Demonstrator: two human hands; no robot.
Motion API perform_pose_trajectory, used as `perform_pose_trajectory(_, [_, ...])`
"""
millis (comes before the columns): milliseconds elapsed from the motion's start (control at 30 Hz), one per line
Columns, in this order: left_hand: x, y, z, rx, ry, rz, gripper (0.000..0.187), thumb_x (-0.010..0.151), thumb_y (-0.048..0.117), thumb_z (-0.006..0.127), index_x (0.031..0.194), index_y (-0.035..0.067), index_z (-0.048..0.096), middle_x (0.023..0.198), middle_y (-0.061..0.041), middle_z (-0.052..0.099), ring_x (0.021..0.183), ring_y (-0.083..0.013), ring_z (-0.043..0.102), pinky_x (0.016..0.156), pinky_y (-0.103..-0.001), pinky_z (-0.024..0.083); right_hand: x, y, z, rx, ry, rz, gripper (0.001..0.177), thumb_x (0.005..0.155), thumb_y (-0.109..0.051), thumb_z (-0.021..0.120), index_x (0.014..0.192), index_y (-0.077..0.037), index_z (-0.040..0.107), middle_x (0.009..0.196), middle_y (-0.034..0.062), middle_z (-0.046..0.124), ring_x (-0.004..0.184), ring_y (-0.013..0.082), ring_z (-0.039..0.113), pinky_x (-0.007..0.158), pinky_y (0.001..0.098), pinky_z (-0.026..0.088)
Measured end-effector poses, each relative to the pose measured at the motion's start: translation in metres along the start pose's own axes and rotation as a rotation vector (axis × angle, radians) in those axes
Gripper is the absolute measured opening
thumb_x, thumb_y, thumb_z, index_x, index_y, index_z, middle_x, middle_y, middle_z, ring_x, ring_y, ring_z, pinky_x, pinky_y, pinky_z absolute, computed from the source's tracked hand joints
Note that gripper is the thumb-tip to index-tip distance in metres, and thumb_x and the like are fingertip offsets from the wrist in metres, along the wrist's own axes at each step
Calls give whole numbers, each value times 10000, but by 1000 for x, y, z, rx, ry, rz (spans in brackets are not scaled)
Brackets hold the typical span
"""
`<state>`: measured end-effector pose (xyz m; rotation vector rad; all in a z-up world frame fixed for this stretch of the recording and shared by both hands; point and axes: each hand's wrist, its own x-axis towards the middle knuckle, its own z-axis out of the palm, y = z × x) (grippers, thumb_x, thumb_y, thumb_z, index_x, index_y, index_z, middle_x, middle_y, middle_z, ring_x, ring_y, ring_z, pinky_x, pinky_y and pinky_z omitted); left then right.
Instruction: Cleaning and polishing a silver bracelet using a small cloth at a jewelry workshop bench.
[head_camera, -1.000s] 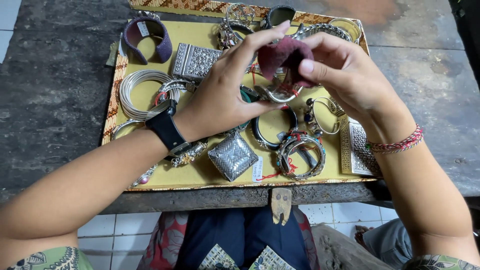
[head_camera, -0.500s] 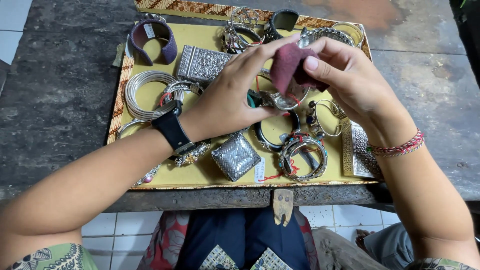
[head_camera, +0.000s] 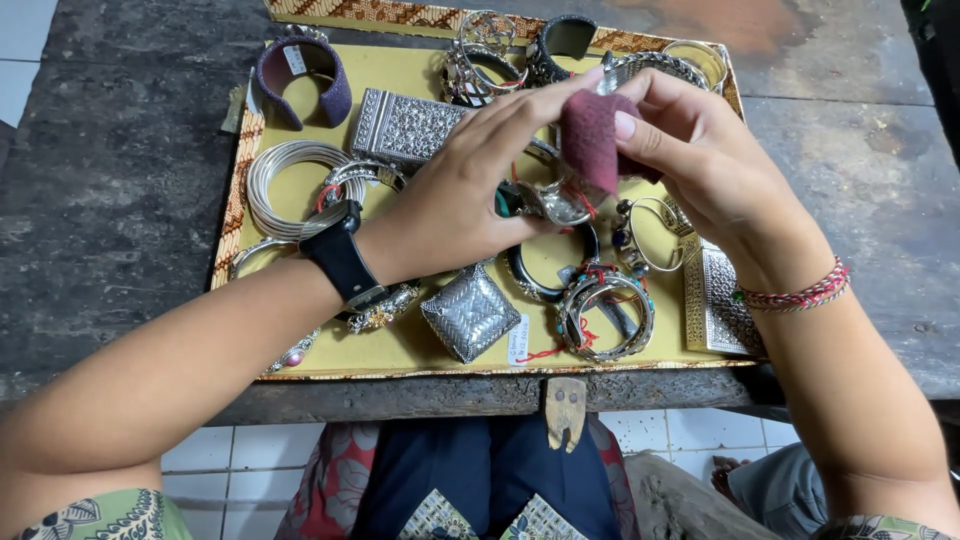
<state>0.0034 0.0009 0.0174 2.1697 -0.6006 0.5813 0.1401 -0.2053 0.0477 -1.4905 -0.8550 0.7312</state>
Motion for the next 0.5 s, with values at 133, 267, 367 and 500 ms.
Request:
perform_pose_trajectory(133, [4,4,-1,35,-15,39,777,940,126,921,1489,20,382,1611,-180,418,1540,-361,433,1358,-502,304,2,6,-3,-49,23,-44,250,972,-338,699,989,-138,548,948,-14,632,809,56,591,677,187,513])
perform_pose_trajectory(267, [1,3,-2,-15,36,26,796,983,72,904,1541,74,336,1634,-171,416,1561,-350,451,1376,-465,348,0,1,-6,69,-54,-44,239,991,-312,680,1041,-110,561,908,-25,590,750,36,529,667,157,428])
perform_pose_trajectory(367, [-1,0,0,-36,74,-7,778,998,82,872,1551,111,326,1611,-140,467,1548,-332,473,1377,-454,353,-1,0,-6,107,-75,-38,377,986,-281,665,1265,-46,572,1070,32,664,837,83,641,690,184,535])
perform_pose_trajectory(500, [-3,-2,4,90,11,-2,780,953,122,839,1545,111,333,1607,-136,474,1526,-339,476,1319,-538,317,-1,0,-2,-69,2,-78,288,961,-306,694,1138,-105,587,1125,2,662,1045,86,628,963,231,517])
